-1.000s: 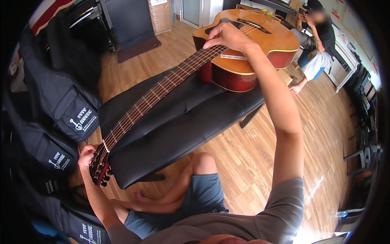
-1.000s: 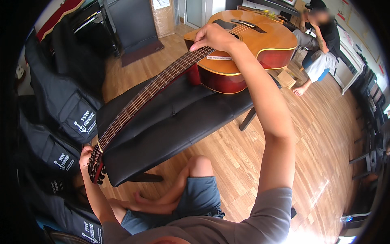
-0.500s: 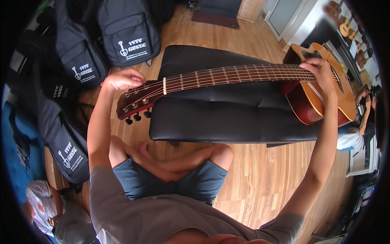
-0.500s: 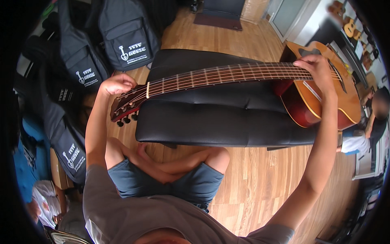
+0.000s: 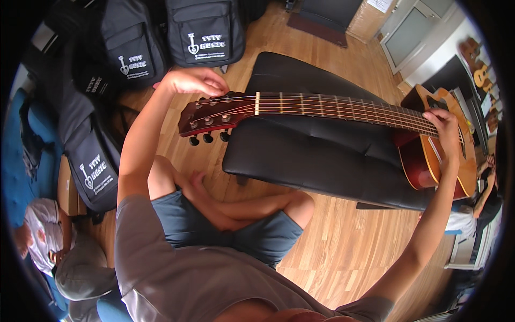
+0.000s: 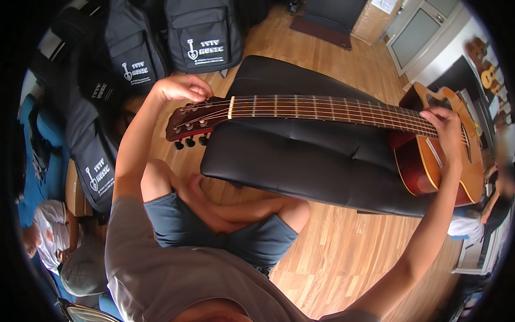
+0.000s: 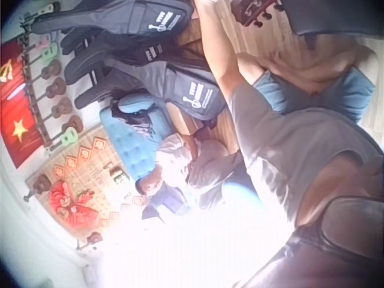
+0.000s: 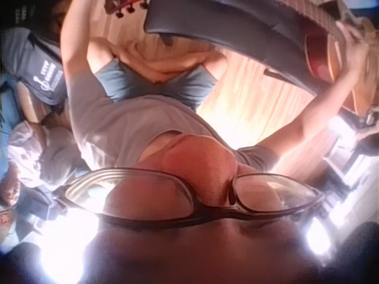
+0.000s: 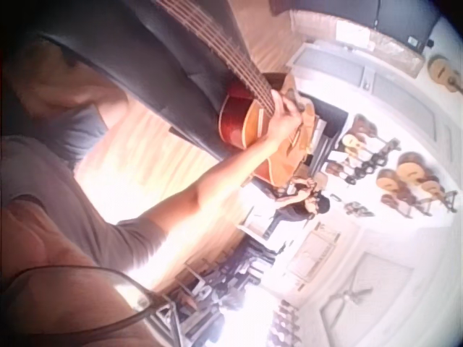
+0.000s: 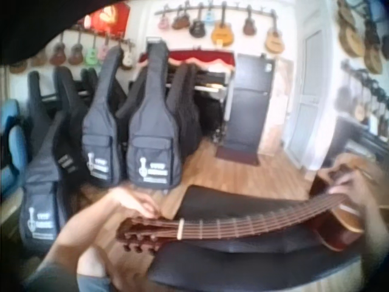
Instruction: The person tunes an acoustic guitar by turning the tuning pegs on the headstock and plucking the strings to check pitch. The guitar rests on a black padded bench while the person sits on the floor.
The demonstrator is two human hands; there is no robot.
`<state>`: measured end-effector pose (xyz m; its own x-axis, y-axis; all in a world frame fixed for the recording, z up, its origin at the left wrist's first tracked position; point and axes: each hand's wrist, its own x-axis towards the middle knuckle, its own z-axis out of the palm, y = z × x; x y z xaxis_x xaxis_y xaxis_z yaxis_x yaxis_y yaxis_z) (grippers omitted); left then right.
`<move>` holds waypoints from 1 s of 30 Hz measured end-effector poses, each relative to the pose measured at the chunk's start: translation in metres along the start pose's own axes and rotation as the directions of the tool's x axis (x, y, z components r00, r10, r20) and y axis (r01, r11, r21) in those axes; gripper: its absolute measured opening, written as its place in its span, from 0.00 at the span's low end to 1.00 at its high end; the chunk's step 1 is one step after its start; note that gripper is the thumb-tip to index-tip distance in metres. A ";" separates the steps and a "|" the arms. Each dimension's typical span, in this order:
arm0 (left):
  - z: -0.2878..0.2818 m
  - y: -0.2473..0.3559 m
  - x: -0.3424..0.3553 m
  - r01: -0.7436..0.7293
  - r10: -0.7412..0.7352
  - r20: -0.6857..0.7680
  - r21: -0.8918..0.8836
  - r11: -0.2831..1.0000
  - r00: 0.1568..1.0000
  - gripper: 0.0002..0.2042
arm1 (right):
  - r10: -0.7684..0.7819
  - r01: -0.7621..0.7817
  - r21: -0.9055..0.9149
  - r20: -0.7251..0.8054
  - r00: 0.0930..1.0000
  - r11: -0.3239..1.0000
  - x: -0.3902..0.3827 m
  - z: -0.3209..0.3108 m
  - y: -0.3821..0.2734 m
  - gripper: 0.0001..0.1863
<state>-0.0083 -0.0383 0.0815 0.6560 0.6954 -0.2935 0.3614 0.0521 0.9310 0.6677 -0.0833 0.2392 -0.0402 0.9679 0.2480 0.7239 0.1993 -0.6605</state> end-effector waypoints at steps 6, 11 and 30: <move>-0.007 0.003 0.003 0.011 -0.009 0.086 -0.020 1.000 0.996 0.20 | -0.044 0.044 -0.055 0.001 0.999 0.998 0.004 -0.004 0.006 0.08; -0.006 0.014 0.006 0.045 -0.048 0.121 0.027 0.999 0.992 0.18 | -0.046 0.045 -0.086 -0.008 0.999 0.995 0.005 -0.002 0.006 0.09; -0.002 0.027 0.009 0.117 -0.126 0.205 0.058 0.991 0.971 0.17 | 0.029 -0.031 0.048 0.045 0.999 0.998 0.011 0.002 0.013 0.09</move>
<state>0.0060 -0.0293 0.1048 0.7272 0.5211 -0.4468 0.4731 0.0911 0.8763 0.6753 -0.0696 0.2314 -0.0500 0.9792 0.1966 0.6905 0.1761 -0.7015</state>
